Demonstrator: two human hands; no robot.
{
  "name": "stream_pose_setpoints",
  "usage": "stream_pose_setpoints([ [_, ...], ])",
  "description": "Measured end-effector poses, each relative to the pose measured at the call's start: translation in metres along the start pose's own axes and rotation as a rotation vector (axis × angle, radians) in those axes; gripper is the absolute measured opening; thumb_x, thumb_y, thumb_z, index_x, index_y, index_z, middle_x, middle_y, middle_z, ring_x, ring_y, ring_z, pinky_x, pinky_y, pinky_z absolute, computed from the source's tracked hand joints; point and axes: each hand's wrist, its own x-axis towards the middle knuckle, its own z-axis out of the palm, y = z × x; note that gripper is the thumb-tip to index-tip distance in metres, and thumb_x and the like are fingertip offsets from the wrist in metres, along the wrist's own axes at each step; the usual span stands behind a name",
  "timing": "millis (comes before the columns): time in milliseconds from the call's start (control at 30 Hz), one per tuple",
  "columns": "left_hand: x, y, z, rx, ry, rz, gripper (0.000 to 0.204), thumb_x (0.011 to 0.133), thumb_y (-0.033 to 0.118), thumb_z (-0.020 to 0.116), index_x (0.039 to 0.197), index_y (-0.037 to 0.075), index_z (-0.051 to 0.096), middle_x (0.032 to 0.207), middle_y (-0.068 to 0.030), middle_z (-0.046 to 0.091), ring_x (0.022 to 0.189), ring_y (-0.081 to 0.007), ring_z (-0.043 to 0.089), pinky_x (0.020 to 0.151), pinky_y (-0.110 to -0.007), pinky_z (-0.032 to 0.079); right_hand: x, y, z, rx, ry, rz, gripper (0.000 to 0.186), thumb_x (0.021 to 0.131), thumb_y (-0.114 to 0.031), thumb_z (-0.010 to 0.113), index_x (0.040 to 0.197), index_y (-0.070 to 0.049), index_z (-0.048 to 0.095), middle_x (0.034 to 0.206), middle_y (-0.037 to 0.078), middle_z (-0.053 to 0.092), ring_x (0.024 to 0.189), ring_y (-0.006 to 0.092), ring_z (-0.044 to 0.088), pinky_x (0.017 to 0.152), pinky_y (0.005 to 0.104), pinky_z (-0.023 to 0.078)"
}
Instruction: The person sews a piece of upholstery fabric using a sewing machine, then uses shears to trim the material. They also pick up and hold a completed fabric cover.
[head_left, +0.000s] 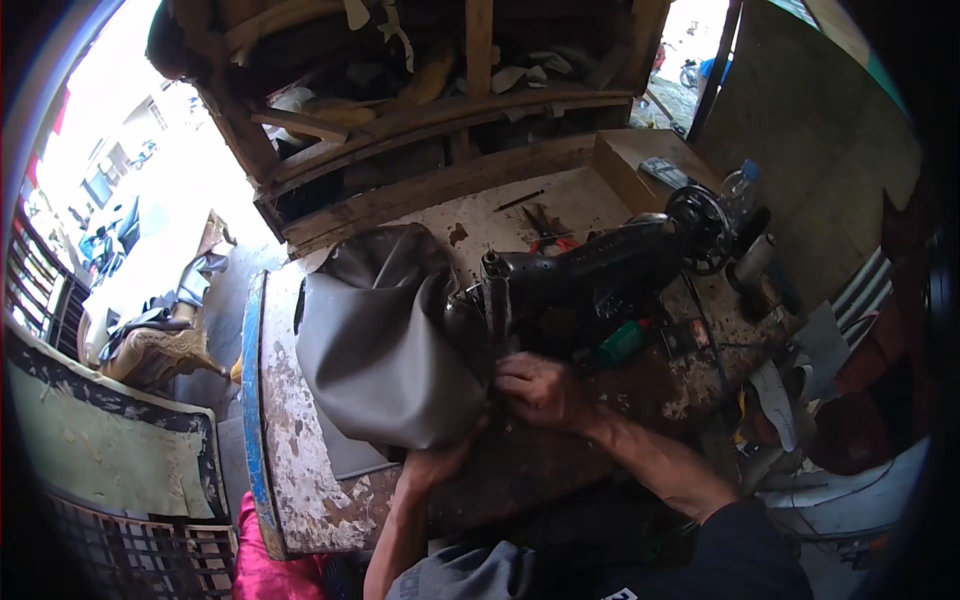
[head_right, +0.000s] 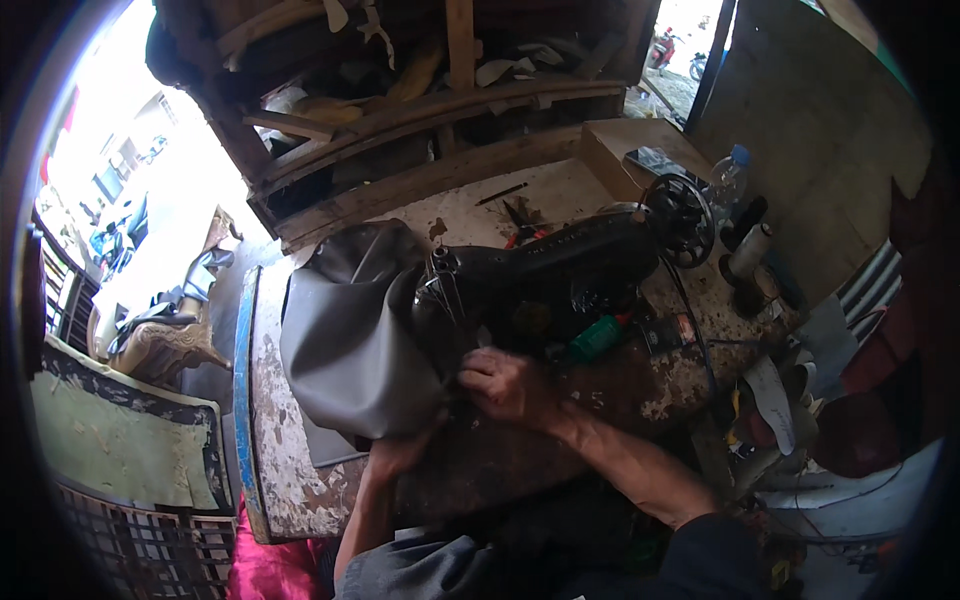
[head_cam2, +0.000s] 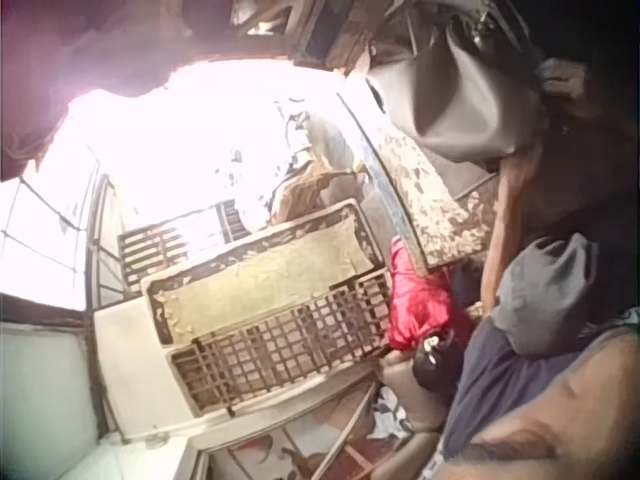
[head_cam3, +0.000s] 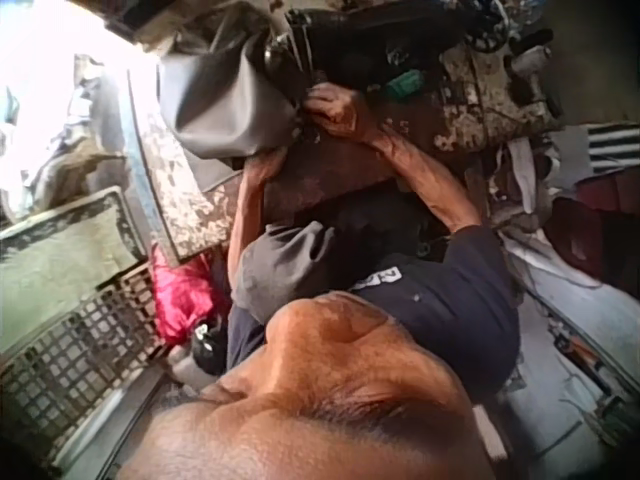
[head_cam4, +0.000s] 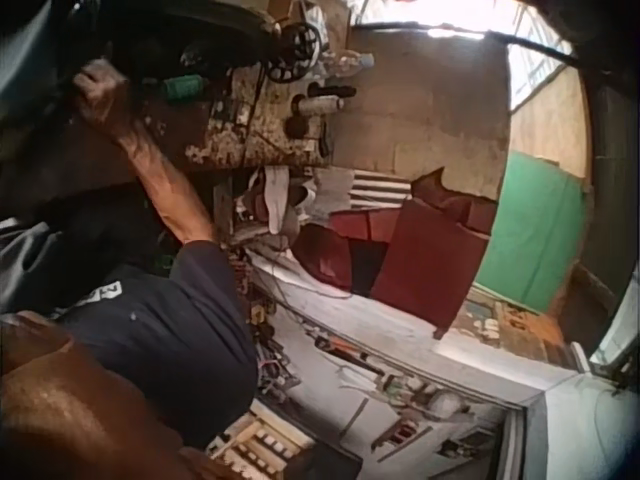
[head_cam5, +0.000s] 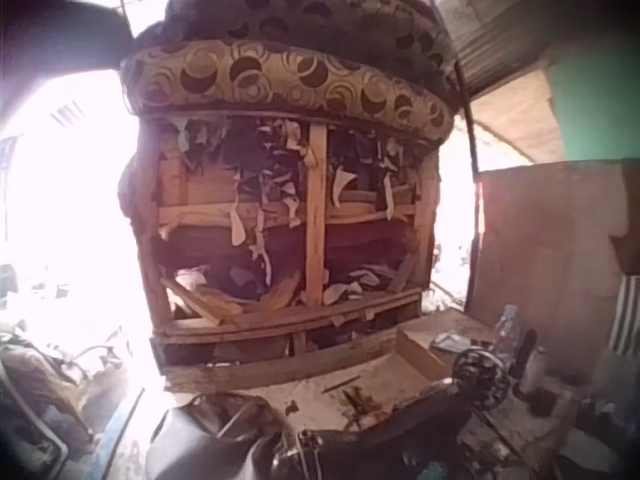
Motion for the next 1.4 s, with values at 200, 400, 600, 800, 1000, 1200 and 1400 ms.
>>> stream_pose_setpoints([
  [200,-0.042,0.045,-0.012,0.508,-0.195,-0.082,0.068,0.099,0.049,0.07,0.141,-0.003,0.058,0.124,-0.0283,0.071,0.123,-0.0456,0.064,0.106,-0.047,0.051,-0.018,-0.008,-0.006,-0.194,-0.046,0.013,0.025,0.076,-0.015,0.074,0.1,-0.01,0.072,0.111,0.006,0.072,0.109,0.0263,0.069,0.091,0.0408,0.059],
  [400,-0.091,0.178,-0.049,0.624,-0.211,-0.014,0.049,0.099,0.034,0.067,0.136,0.002,0.066,0.118,-0.0232,0.073,0.109,-0.0383,0.072,0.092,-0.044,0.057,-0.008,-0.026,-0.002,-0.124,-0.063,0.049,0.024,0.078,-0.018,0.074,0.1,-0.011,0.072,0.11,0.004,0.072,0.097,0.0271,0.066,0.087,0.0414,0.057],
  [600,0.049,0.102,-0.002,0.869,-0.06,0.6,0.041,0.102,0.021,0.059,0.142,0.01,0.064,0.142,-0.0159,0.066,0.134,-0.0354,0.059,0.111,-0.047,0.045,-0.019,-0.028,-0.009,-0.164,-0.026,0.08,0.023,0.077,-0.018,0.077,0.098,-0.009,0.075,0.103,0.006,0.072,0.095,0.0274,0.063,0.087,0.0405,0.056],
  [800,0.036,0.065,0.012,0.965,-0.076,0.362,0.05,0.105,0.029,0.053,0.152,0.011,0.056,0.158,-0.0099,0.054,0.147,-0.0355,0.046,0.119,-0.05,0.033,0.003,-0.005,-0.041,0.293,-0.127,0.365,0.02,0.091,-0.022,0.075,0.095,-0.003,0.079,0.093,0.01,0.077,0.084,0.024,0.07,0.082,0.0378,0.058],
  [1000,0.037,0.06,0.022,0.864,-0.039,0.3,0.051,0.106,0.027,0.054,0.156,0.015,0.052,0.162,-0.0096,0.05,0.152,-0.0358,0.04,0.122,-0.05,0.029,0.046,0.095,-0.018,0.23,-0.255,1.033,0.029,0.1,-0.027,0.062,0.101,-0.003,0.078,0.093,0.013,0.078,0.09,0.0278,0.077,0.084,0.0391,0.06],
  [1200,0.035,0.064,0.028,0.889,0.003,0.215,0.054,0.103,0.025,0.055,0.156,0.017,0.052,0.163,-0.0092,0.048,0.153,-0.0379,0.038,0.123,-0.052,0.027,0.065,0.113,0.016,-0.062,0.248,0.1,0.032,0.095,-0.01,0.069,0.126,-0.001,0.07,0.123,0.014,0.074,0.113,0.0185,0.071,0.101,0.0335,0.056],
  [1400,0.034,0.063,0.038,0.902,0.083,0.186,0.056,0.1,0.023,0.055,0.156,0.016,0.052,0.164,-0.0117,0.047,0.153,-0.0389,0.038,0.123,-0.054,0.027,0.084,0.109,0.015,0.452,0.246,0.046,0.026,0.087,-0.004,0.072,0.113,-0.002,0.072,0.11,0.014,0.076,0.102,0.026,0.074,0.093,0.0369,0.057],
])
